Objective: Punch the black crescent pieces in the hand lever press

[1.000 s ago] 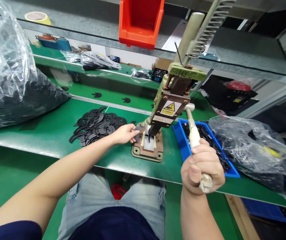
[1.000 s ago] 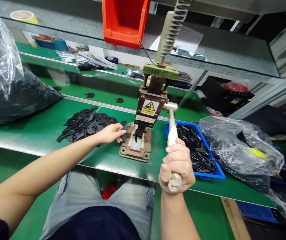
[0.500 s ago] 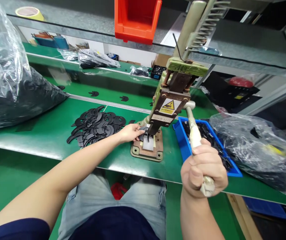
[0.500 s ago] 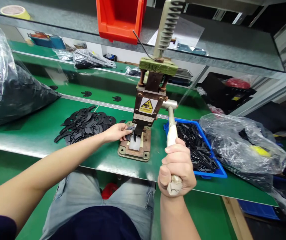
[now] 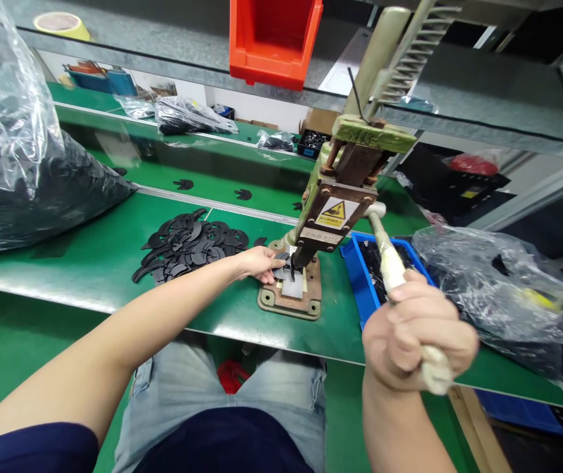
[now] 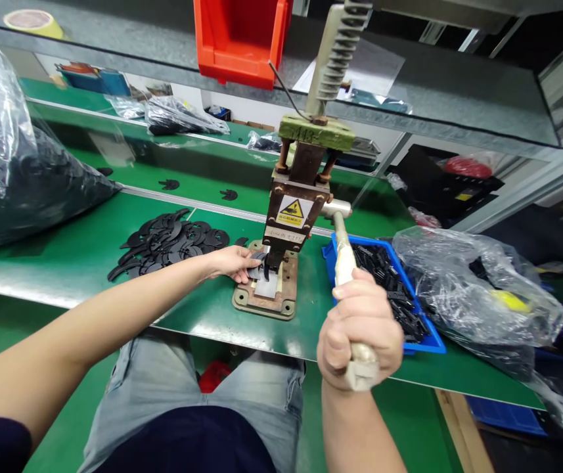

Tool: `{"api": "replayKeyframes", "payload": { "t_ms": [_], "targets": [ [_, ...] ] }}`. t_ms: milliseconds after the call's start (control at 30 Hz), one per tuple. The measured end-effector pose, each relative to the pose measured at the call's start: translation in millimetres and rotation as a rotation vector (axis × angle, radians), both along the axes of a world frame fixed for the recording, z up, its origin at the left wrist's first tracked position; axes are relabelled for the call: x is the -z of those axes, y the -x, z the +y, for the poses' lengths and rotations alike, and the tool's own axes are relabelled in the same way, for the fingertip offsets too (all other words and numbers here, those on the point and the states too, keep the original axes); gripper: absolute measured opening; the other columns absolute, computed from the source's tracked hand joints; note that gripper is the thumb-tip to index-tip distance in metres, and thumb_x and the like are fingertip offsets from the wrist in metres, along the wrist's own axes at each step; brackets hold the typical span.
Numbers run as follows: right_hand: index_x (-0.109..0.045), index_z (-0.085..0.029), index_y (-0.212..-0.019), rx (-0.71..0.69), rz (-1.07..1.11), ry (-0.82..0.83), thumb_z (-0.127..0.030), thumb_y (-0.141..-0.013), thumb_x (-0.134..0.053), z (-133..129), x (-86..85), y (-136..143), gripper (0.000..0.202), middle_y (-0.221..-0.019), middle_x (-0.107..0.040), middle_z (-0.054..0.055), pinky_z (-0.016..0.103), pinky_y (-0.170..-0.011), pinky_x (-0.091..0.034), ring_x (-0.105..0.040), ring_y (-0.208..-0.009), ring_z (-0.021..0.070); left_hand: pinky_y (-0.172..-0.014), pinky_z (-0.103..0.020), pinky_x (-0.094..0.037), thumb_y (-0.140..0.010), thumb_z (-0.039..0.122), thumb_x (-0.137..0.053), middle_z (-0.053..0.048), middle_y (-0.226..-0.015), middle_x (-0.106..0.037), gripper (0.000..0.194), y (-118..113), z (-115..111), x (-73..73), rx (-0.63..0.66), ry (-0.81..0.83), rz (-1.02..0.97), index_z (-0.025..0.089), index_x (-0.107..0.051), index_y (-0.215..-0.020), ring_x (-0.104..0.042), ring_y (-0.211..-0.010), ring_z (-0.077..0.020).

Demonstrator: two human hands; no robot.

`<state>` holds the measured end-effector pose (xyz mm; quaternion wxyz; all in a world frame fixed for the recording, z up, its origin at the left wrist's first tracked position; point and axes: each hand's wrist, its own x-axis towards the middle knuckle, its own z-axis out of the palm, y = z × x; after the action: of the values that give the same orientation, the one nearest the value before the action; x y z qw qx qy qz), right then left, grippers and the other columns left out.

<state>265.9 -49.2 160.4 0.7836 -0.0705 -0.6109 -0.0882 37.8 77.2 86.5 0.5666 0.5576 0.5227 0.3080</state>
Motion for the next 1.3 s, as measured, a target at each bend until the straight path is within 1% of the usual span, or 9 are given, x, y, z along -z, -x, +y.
{"api": "replayKeyframes", "payload": {
  "t_ms": [167, 233, 300, 367, 500, 600, 767, 1000, 1300],
  "targets": [
    [-0.064, -0.016, -0.115, -0.131, -0.083, 0.094, -0.029, -0.089, -0.064, 3.5, -80.8, -6.5, 0.029, -0.126, -0.063, 0.005, 0.039, -0.104, -0.048, -0.066, -0.131, 0.023, -0.046, -0.017, -0.048, -0.095, 0.046, -0.077, 0.0, -0.053, -0.067, 0.037, 0.0, -18.5, 3.1, -0.057, -0.066, -0.102, 0.019, -0.054, -0.083, -0.065, -0.045, -0.0113],
    [-0.063, -0.015, -0.121, -0.146, -0.066, 0.165, -0.021, -0.092, -0.057, 10.3, -90.6, -13.0, 0.031, -0.135, -0.059, 0.007, 0.038, -0.105, -0.047, -0.058, -0.143, 0.0276, -0.046, -0.017, -0.048, -0.093, 0.048, -0.077, 0.0, -0.053, -0.067, 0.041, 7.4, -29.9, 3.6, -0.072, -0.135, -0.138, 0.019, -0.052, -0.081, -0.066, -0.046, -0.0116],
    [-0.063, -0.016, -0.125, -0.081, 0.015, 0.176, -0.016, -0.092, -0.062, 19.8, -72.8, -17.8, 0.033, -0.128, -0.064, 0.009, 0.037, -0.102, -0.051, -0.067, -0.131, 0.025, -0.046, -0.018, -0.048, -0.091, 0.054, -0.078, -0.001, -0.054, -0.069, 0.045, 18.5, -45.3, 1.7, -0.066, -0.215, -0.163, 0.019, -0.051, -0.08, -0.066, -0.046, -0.0122],
    [-0.065, -0.019, -0.122, 0.009, 0.016, 0.343, -0.017, -0.091, -0.07, 28.3, -31.9, -16.6, 0.031, -0.111, -0.069, 0.006, 0.032, -0.097, -0.056, -0.073, -0.107, 0.0166, -0.045, -0.018, -0.047, -0.088, 0.06, -0.079, -0.002, -0.055, -0.07, 0.049, 30.1, -65.1, -3.8, -0.049, -0.275, -0.188, 0.02, -0.052, -0.08, -0.067, -0.047, -0.0135],
    [-0.068, -0.02, -0.117, -0.149, -0.281, 0.734, -0.024, -0.089, -0.076, 27.7, 62.5, 10.1, 0.03, -0.1, -0.075, 0.006, 0.03, -0.082, -0.064, -0.075, -0.088, 0.0154, -0.044, -0.019, -0.048, -0.084, 0.064, -0.08, -0.001, -0.056, -0.068, 0.052, 41.4, -107.9, -20.5, -0.017, -0.307, -0.219, 0.021, -0.051, -0.078, -0.07, -0.05, -0.0153],
    [-0.069, -0.021, -0.114, -0.259, -0.406, 0.863, -0.035, -0.089, -0.077, 17.9, 99.9, 39.6, 0.029, -0.098, -0.077, 0.007, 0.031, -0.074, -0.065, -0.075, -0.083, 0.0171, -0.045, -0.019, -0.049, -0.085, 0.062, -0.079, 0.001, -0.056, -0.067, 0.05, 37.9, -130.4, -26.8, 0.011, -0.319, -0.219, 0.02, -0.052, -0.078, -0.069, -0.049, -0.0147],
    [-0.065, -0.021, -0.092, -0.292, -0.344, 0.902, -0.045, -0.094, -0.071, 7.8, 111.2, 65.9, 0.024, -0.085, -0.07, 0.004, 0.028, -0.065, -0.06, -0.068, -0.072, 0.0152, -0.042, -0.018, -0.046, -0.085, 0.06, -0.079, 0.002, -0.059, -0.066, 0.047, 28.2, -146.6, -22.2, 0.018, -0.319, -0.171, 0.021, -0.053, -0.079, -0.067, -0.047, -0.0131],
    [-0.062, -0.022, -0.094, -0.239, -0.356, 0.88, -0.039, -0.098, -0.064, 1.1, 116.8, 65.0, 0.017, -0.088, -0.069, 0.002, 0.028, -0.066, -0.057, -0.066, -0.073, 0.0141, -0.042, -0.019, -0.045, -0.084, 0.063, -0.077, 0.004, -0.049, -0.06, 0.048, 25.0, -148.7, -26.4, 0.081, -0.265, -0.179, 0.022, -0.054, -0.078, -0.062, -0.042, -0.0132],
    [-0.072, -0.025, -0.109, -0.082, -0.652, 0.727, -0.028, -0.097, -0.064, 3.2, 94.8, 37.6, 0.015, -0.097, -0.075, 0.006, 0.036, -0.083, -0.058, -0.07, -0.089, 0.0197, -0.051, -0.024, -0.049, -0.091, 0.063, -0.069, 0.003, -0.063, -0.063, 0.044, 37.2, -143.7, -20.0, -0.01, -0.415, -0.017, 0.022, -0.053, -0.083, -0.063, -0.054, -0.0143]
  ]
}}
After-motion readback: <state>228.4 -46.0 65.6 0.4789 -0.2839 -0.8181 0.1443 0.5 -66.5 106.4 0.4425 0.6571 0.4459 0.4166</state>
